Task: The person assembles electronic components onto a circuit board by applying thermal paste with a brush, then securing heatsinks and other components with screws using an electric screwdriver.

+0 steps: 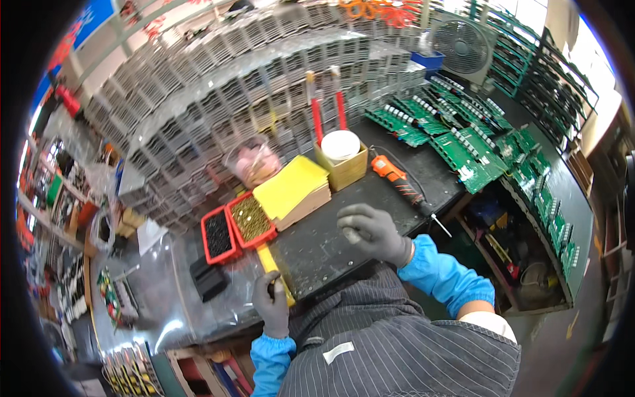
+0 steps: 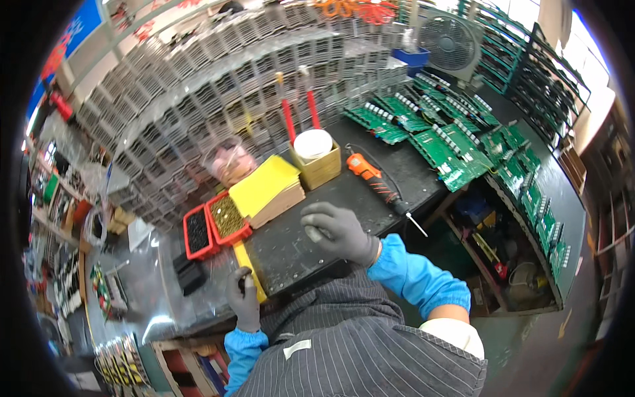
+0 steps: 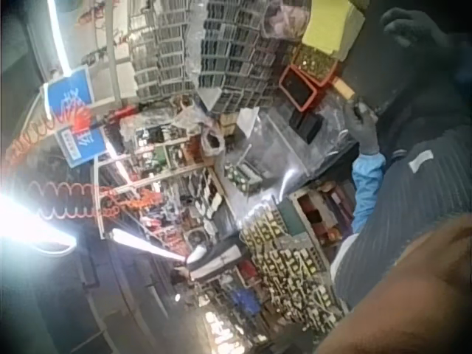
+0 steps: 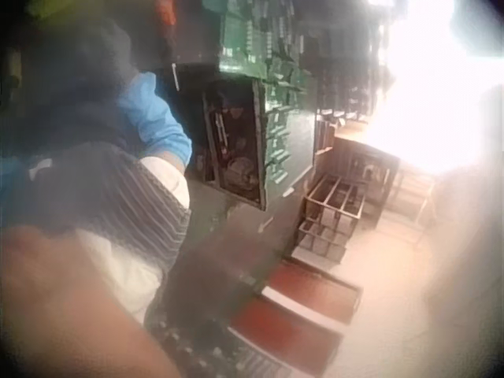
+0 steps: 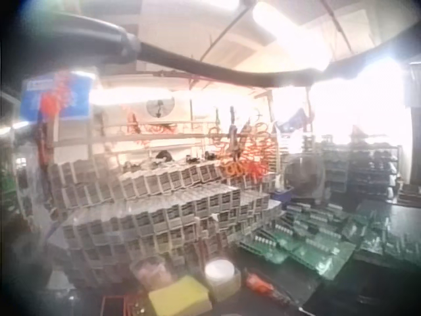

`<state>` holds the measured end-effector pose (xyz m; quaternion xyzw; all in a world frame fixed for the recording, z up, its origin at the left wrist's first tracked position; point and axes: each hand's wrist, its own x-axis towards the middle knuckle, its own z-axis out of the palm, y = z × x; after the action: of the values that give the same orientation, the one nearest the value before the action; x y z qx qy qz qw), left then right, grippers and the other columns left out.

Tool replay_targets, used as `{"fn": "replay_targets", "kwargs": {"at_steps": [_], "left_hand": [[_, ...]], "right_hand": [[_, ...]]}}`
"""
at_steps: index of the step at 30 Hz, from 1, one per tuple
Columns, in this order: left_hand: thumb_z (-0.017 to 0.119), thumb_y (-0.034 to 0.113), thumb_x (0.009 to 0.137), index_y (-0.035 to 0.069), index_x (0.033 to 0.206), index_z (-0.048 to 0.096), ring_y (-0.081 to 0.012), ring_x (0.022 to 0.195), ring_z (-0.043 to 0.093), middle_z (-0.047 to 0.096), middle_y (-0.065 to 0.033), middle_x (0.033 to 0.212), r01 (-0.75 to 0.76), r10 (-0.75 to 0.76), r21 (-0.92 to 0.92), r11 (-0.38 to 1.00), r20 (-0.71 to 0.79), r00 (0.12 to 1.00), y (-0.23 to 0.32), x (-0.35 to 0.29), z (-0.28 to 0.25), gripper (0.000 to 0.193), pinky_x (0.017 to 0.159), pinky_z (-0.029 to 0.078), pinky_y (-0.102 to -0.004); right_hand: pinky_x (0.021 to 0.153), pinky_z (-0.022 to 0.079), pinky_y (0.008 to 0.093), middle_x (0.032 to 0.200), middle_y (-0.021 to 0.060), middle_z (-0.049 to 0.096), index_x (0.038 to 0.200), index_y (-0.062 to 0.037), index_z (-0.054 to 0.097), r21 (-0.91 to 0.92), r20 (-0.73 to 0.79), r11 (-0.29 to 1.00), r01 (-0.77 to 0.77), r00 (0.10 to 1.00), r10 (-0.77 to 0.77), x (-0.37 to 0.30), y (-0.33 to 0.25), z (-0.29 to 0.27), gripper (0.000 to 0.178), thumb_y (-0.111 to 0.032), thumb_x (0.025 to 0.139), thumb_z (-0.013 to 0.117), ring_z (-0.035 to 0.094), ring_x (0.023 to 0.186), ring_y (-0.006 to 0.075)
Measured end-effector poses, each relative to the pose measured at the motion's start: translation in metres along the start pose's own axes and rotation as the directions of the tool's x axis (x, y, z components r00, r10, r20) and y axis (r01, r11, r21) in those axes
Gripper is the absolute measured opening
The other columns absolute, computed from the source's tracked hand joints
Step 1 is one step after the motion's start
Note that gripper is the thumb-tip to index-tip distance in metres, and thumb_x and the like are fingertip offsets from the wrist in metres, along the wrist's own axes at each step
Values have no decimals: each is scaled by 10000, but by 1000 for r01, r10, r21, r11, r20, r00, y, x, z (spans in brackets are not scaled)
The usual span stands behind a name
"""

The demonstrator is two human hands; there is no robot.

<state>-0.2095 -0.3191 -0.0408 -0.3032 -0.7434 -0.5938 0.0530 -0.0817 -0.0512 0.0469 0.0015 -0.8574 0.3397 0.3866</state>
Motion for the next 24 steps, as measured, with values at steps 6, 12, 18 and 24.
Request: {"fn": "replay_targets", "kwargs": {"at_steps": [6,12,18,24], "left_hand": [[606,82,885,-4,993,651,-218,808,602,636,-121,893,55,-62,70,996,93,994,7,-4,15,146,731,479,-325],[609,11,850,6,949,637,-267,782,625,625,-136,859,-19,11,139,990,54,998,15,3,7,104,717,493,-357],[601,15,847,-4,947,637,-230,781,612,626,-120,876,-38,29,209,977,46,998,20,4,11,108,718,491,-331],[628,-2,813,25,948,651,-310,784,650,645,-154,872,-33,20,280,959,49,999,21,1,10,139,701,515,-381]], "right_hand": [[753,528,323,983,96,650,1061,-61,675,-216,-309,967,133,930,-197,105,50,-111,232,-89,832,691,652,844,235],[881,516,349,1209,99,612,1192,-174,687,-215,-435,959,-185,897,76,249,151,-163,322,-276,890,642,661,1005,264],[1112,353,401,1401,140,546,1302,-167,647,-390,-348,887,-245,932,104,320,208,-168,473,-491,1004,474,483,1323,312],[1093,367,353,1306,132,636,1256,-131,678,-171,-123,949,-264,961,246,339,233,-174,512,-503,1045,398,536,1263,261]]}}
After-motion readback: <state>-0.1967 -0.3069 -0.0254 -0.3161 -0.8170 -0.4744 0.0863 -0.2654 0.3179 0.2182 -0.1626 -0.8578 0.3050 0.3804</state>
